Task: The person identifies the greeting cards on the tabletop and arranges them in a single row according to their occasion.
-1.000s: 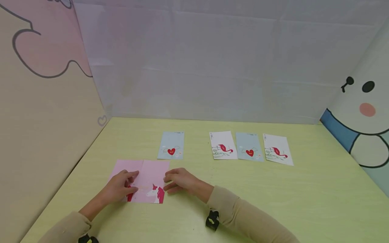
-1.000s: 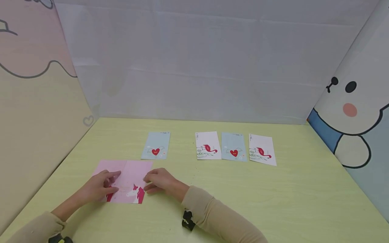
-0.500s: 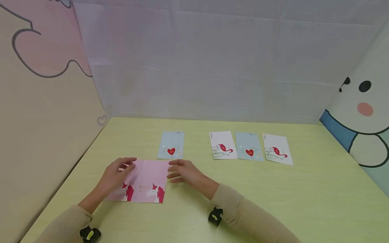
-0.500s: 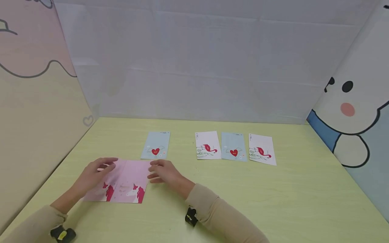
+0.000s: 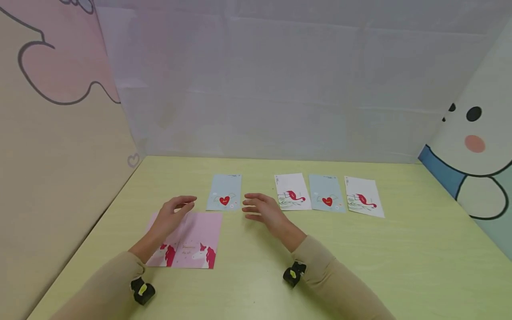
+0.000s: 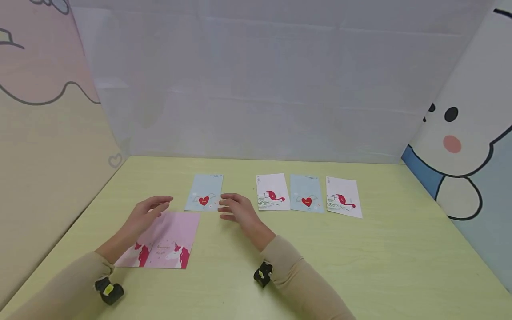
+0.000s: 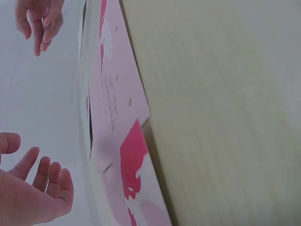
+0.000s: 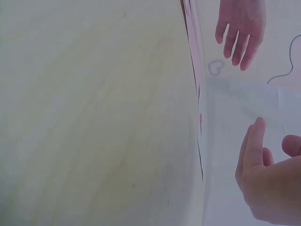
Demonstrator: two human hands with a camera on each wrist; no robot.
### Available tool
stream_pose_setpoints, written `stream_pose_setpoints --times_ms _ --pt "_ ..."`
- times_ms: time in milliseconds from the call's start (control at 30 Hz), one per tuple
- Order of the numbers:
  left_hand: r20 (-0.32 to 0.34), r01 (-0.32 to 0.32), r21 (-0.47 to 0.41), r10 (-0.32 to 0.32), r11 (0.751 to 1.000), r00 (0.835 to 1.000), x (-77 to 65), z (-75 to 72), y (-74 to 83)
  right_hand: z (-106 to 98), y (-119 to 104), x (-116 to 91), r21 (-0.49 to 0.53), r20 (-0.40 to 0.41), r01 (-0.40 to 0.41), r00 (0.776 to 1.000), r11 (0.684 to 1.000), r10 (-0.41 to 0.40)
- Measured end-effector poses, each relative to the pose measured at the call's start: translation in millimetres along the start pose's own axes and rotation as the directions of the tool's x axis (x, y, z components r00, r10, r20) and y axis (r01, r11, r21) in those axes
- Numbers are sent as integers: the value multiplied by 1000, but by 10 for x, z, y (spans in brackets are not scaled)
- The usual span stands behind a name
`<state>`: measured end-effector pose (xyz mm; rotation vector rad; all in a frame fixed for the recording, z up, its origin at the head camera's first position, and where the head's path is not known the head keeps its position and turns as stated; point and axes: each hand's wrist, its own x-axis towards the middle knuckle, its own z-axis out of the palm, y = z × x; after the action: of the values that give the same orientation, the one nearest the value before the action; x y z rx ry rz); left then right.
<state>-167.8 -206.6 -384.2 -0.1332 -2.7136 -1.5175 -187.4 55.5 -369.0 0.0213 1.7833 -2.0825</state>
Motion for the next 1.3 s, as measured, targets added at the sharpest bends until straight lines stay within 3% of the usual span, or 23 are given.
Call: stream_pose_setpoints --times_ms 133,200,333,567,900,1133,1300 --pt "38 91 -87 -88 992 995 64 48 151 -130 -2 76 41 -68 6 998 999 -4" --pt "41 145 -121 -141 982 989 106 84 164 -185 -2 107 62 -95 4 996 998 2" --pt "68 196 -169 -187 966 980 184 137 170 -272 -13 151 90 -132 -9 991 996 21" --pt "134 294 -174 -273 940 953 347 180 172 -355 -54 209 124 -96 -47 994 991 59" --pt "148 359 -158 -338 920 930 497 256 211 -304 -50 320 273 25 -116 993 955 114" --pt "156 358 -209 -331 910 931 549 305 202 -195 -72 394 269 54 -147 989 952 137" --pt "124 381 -153 -364 912 923 581 316 205 -161 -68 436 265 61 -170 985 949 159"
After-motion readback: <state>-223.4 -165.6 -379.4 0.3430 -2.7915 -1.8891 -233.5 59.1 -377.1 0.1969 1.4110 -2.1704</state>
